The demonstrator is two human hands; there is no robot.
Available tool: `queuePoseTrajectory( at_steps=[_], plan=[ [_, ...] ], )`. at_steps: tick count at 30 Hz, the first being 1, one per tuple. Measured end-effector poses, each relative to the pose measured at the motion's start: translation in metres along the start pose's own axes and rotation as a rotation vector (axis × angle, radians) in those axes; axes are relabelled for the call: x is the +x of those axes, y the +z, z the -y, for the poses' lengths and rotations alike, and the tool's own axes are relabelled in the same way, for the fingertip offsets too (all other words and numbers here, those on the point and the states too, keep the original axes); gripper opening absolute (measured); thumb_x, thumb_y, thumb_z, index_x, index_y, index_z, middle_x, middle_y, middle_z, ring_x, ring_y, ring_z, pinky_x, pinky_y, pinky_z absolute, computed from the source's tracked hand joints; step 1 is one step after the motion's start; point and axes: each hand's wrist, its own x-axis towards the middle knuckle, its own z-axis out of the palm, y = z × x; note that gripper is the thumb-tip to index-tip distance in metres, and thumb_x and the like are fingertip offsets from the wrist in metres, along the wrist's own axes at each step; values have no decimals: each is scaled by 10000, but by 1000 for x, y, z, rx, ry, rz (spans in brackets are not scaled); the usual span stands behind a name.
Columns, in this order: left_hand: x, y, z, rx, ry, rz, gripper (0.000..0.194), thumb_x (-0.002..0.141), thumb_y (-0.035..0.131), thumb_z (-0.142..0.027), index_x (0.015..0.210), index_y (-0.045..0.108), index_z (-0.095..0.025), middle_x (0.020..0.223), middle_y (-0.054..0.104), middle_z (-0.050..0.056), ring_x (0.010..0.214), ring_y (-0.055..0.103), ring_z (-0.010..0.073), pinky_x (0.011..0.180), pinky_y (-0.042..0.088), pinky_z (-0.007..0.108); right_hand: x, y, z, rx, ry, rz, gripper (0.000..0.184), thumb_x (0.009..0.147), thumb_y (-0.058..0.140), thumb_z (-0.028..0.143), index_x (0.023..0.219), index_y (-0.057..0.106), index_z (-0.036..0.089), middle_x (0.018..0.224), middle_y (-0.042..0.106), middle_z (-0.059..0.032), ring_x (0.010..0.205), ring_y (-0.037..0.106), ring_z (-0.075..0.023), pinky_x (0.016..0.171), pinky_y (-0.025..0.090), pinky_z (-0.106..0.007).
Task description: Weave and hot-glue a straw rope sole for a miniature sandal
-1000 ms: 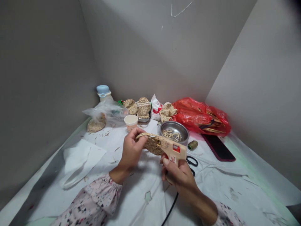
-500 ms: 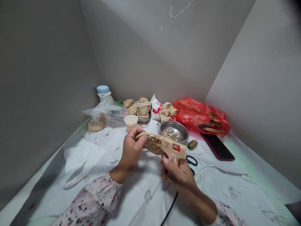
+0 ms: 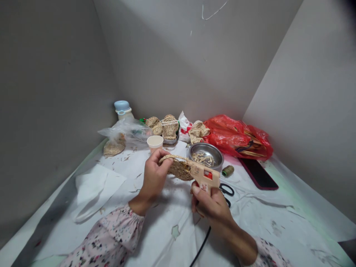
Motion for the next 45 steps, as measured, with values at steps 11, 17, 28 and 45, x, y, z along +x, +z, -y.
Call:
queuePoseTrajectory(
  at_steps=[11,17,28,45],
  plan=[
    [-2,1,0,8,-2,24,93,703,597,-267,734,562,-187,664,541,-35,644,471,144,611,378,254,0,-2,0,22,-10,28,360,848,586,523,789,551,170,537,550,19,436,387,-87,436,285,-219],
    [-1,0,-1,23,-1,19,90,704,599,-269,735,569,-190,665,547,-34,640,480,146,607,386,254,0,-1,1,-14,9,18,346,860,566,493,742,554,168,515,530,25,430,368,-83,443,283,-221],
    [1,-2,-1,51,40,-4,85,705,593,-272,721,555,-197,658,530,-39,625,458,143,592,363,251,2,-2,1,-90,19,-29,325,877,547,426,692,574,161,501,542,12,424,395,-84,441,309,-217],
    [2,-3,1,141,98,-9,42,704,584,-222,715,549,-202,652,539,-43,617,473,141,585,370,247,0,-1,-1,-149,-11,-87,330,868,552,460,699,572,177,492,527,22,446,467,-116,437,335,-227]
  ],
)
